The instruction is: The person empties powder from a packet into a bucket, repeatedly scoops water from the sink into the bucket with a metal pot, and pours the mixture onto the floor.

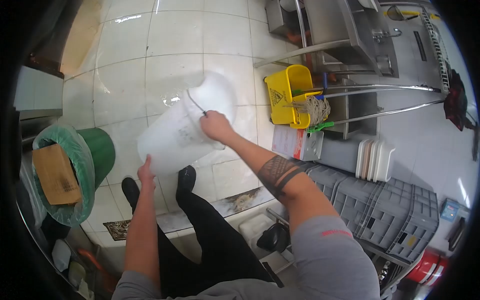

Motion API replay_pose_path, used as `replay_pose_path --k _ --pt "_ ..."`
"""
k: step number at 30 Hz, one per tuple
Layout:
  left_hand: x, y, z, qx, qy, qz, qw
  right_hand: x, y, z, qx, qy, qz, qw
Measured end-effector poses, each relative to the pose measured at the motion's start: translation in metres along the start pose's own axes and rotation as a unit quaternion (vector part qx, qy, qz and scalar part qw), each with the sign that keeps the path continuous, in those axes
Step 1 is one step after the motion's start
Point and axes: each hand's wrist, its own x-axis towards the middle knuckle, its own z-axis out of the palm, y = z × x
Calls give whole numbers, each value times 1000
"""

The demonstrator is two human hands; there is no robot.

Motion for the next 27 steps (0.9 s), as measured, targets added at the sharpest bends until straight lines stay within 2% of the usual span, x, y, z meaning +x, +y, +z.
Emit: replay_pose_path --k 1,3,4,6,13,15,19,22,27 --pt "-7 3 10 -2 1 -1 1000 3 5 -9 -2 -1 -2 1000" --pt "-33 8 46 -124 -52 30 991 5 17 -30 -41 8 -6 999" --pt "-55 19 56 -123 -51 31 991 5 22 -42 -40 8 -7 999" --pt "-106 53 66 -199 -149 18 968 3 28 -65 -52 9 0 999" --pt "-150 71 109 -196 -221 -32 955 -13 35 -135 -110 44 -5 993" --pt "-158 80 112 -160 -265 -36 950 -23 25 -156 -121 58 -18 991" --pt "-178 97 120 -179 -252 -39 950 -48 -7 -198 -143 74 -54 985" --pt "-188 114 122 -194 -290 -22 937 -63 -37 -226 -168 80 -80 979" --pt "-177 136 112 -232 -282 -25 931 -71 -78 -242 -161 79 -128 975"
